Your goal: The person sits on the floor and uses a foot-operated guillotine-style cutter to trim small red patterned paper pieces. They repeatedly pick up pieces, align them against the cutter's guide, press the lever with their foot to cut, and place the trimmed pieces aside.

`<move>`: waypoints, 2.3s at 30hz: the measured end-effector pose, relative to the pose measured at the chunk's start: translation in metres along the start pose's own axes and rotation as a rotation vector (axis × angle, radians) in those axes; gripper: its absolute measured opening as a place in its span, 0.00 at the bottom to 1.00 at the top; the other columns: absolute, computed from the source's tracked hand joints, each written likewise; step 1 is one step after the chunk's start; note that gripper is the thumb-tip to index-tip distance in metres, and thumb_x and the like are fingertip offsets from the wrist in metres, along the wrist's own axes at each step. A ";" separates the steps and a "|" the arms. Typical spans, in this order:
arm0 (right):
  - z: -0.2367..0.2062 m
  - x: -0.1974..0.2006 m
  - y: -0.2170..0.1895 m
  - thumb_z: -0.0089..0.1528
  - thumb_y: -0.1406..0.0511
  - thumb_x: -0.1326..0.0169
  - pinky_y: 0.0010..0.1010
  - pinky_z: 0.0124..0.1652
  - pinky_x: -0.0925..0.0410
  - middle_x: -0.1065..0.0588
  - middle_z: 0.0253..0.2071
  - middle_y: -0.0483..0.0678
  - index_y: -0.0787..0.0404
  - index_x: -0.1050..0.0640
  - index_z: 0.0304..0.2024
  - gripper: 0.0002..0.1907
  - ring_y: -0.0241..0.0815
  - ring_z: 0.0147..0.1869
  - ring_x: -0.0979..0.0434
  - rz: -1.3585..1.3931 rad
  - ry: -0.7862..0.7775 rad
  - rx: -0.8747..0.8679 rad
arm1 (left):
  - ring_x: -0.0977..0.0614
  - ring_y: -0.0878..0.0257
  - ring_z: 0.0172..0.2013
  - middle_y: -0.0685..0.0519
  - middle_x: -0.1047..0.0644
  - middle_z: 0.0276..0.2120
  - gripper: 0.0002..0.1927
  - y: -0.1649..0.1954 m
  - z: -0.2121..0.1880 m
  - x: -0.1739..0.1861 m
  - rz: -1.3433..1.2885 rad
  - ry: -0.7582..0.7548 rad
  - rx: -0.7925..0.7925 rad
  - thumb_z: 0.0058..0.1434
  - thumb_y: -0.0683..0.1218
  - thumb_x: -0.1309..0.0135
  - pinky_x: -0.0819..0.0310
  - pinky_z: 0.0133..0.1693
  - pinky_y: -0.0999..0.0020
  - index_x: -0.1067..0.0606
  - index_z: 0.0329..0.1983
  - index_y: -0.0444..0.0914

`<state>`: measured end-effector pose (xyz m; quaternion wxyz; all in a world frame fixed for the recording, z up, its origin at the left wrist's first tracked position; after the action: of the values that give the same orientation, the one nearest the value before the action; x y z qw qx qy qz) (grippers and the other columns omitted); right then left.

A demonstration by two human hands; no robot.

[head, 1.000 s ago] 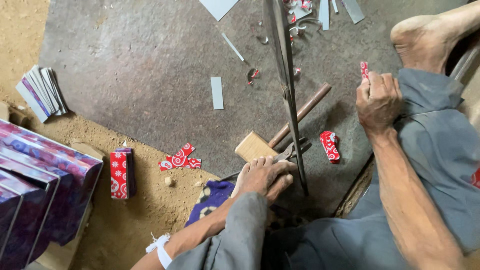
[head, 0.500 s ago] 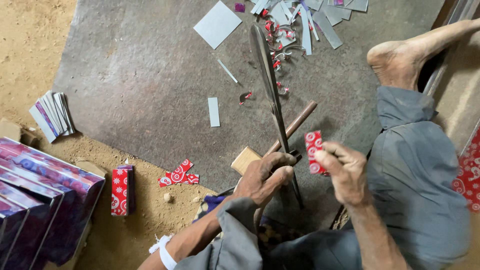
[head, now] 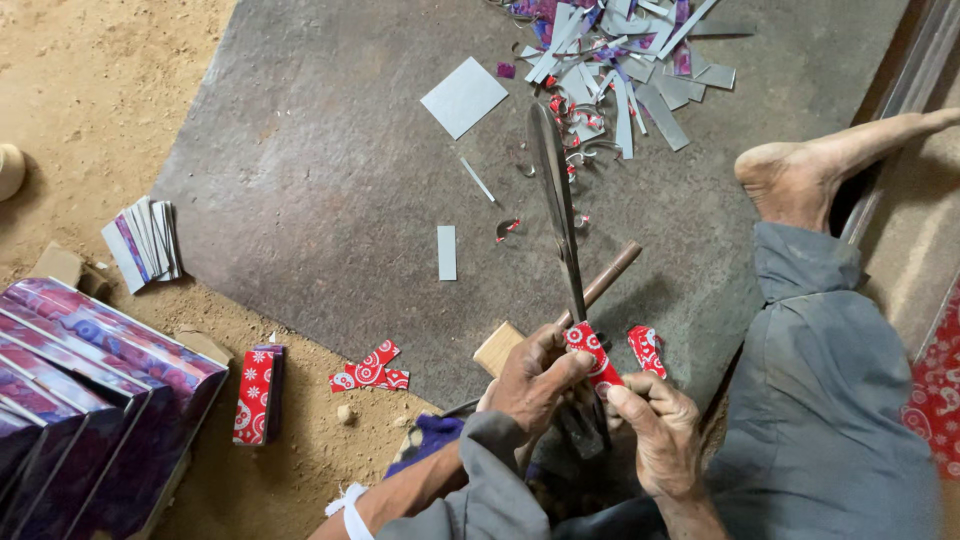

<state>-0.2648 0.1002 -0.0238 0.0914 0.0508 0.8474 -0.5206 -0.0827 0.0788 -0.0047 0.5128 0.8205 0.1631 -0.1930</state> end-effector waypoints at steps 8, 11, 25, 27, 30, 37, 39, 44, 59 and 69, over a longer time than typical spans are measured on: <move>0.023 0.017 0.012 0.61 0.66 0.38 0.26 0.33 0.35 0.25 0.29 0.45 0.71 0.17 0.40 0.11 0.32 0.31 0.30 -0.239 -0.146 -0.068 | 0.18 0.66 0.34 0.52 0.20 0.34 0.16 -0.010 0.000 -0.005 -0.043 -0.322 0.178 0.68 0.52 0.44 0.22 0.40 0.70 0.23 0.48 0.34; 0.019 0.036 0.032 0.60 0.62 0.42 0.26 0.39 0.32 0.23 0.36 0.45 0.65 0.21 0.51 0.18 0.33 0.37 0.26 -0.281 0.026 -0.029 | 0.18 0.63 0.34 0.49 0.18 0.37 0.19 0.007 0.021 0.015 -0.159 -0.148 0.065 0.69 0.52 0.42 0.21 0.40 0.66 0.23 0.50 0.31; 0.019 0.054 0.120 0.60 0.54 0.44 0.44 0.57 0.30 0.20 0.52 0.59 0.56 0.21 0.55 0.24 0.58 0.59 0.20 -1.059 0.026 -0.144 | 0.16 0.62 0.37 0.51 0.18 0.40 0.19 0.071 0.169 0.081 -0.632 0.147 -0.365 0.69 0.52 0.44 0.20 0.44 0.61 0.27 0.57 0.36; 0.010 0.053 0.113 0.60 0.54 0.44 0.44 0.57 0.30 0.20 0.53 0.59 0.56 0.21 0.56 0.24 0.58 0.59 0.21 -0.951 -0.023 -0.049 | 0.15 0.62 0.36 0.51 0.18 0.40 0.19 0.055 0.168 0.078 -0.667 0.149 -0.351 0.69 0.52 0.44 0.20 0.44 0.61 0.27 0.56 0.36; 0.001 0.060 0.113 0.60 0.54 0.44 0.44 0.57 0.31 0.21 0.53 0.60 0.57 0.22 0.56 0.25 0.58 0.60 0.21 -0.915 -0.043 -0.030 | 0.15 0.62 0.36 0.50 0.18 0.39 0.19 0.033 0.163 0.074 -0.690 0.165 -0.328 0.69 0.52 0.44 0.19 0.43 0.60 0.27 0.56 0.36; 0.001 0.065 0.119 0.60 0.54 0.44 0.44 0.58 0.32 0.22 0.54 0.60 0.58 0.23 0.57 0.26 0.58 0.61 0.22 -0.880 -0.065 -0.007 | 0.15 0.62 0.33 0.51 0.18 0.37 0.19 0.010 0.157 0.071 -0.707 0.275 -0.302 0.68 0.50 0.42 0.18 0.39 0.64 0.26 0.57 0.36; 0.000 0.066 0.119 0.59 0.54 0.44 0.44 0.58 0.32 0.22 0.55 0.60 0.58 0.23 0.58 0.26 0.58 0.61 0.23 -0.878 -0.069 -0.005 | 0.16 0.63 0.32 0.51 0.18 0.36 0.19 0.009 0.156 0.070 -0.698 0.284 -0.317 0.68 0.51 0.42 0.18 0.38 0.64 0.26 0.56 0.36; -0.002 0.064 0.118 0.59 0.54 0.44 0.43 0.59 0.33 0.23 0.56 0.60 0.59 0.24 0.59 0.27 0.58 0.62 0.24 -0.868 -0.081 0.003 | 0.16 0.63 0.31 0.51 0.19 0.35 0.19 0.005 0.154 0.070 -0.678 0.338 -0.305 0.67 0.51 0.42 0.19 0.37 0.65 0.26 0.56 0.36; -0.007 0.060 0.116 0.58 0.55 0.44 0.43 0.61 0.35 0.25 0.59 0.61 0.61 0.27 0.61 0.31 0.57 0.65 0.27 -0.852 -0.127 0.023 | 0.18 0.65 0.29 0.52 0.19 0.34 0.17 0.022 0.144 0.066 -0.621 0.374 -0.363 0.68 0.50 0.42 0.21 0.35 0.68 0.25 0.53 0.35; 0.004 0.067 0.118 0.58 0.55 0.44 0.42 0.62 0.37 0.26 0.61 0.61 0.62 0.29 0.63 0.33 0.57 0.66 0.28 -0.850 -0.178 0.039 | 0.19 0.64 0.26 0.49 0.20 0.31 0.16 0.020 0.148 0.070 -0.603 0.430 -0.371 0.66 0.48 0.42 0.21 0.32 0.68 0.25 0.50 0.33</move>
<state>-0.3084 0.1500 -0.1425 -0.0594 -0.3458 0.7718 -0.5302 -0.0340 -0.0590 -0.0824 0.5269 0.6512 0.5315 -0.1260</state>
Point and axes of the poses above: each hand's wrist, its own z-axis towards the middle knuckle, its own x-axis out of the back of the hand, y = z × x, the point moved 9 cm from there along z, towards the middle knuckle
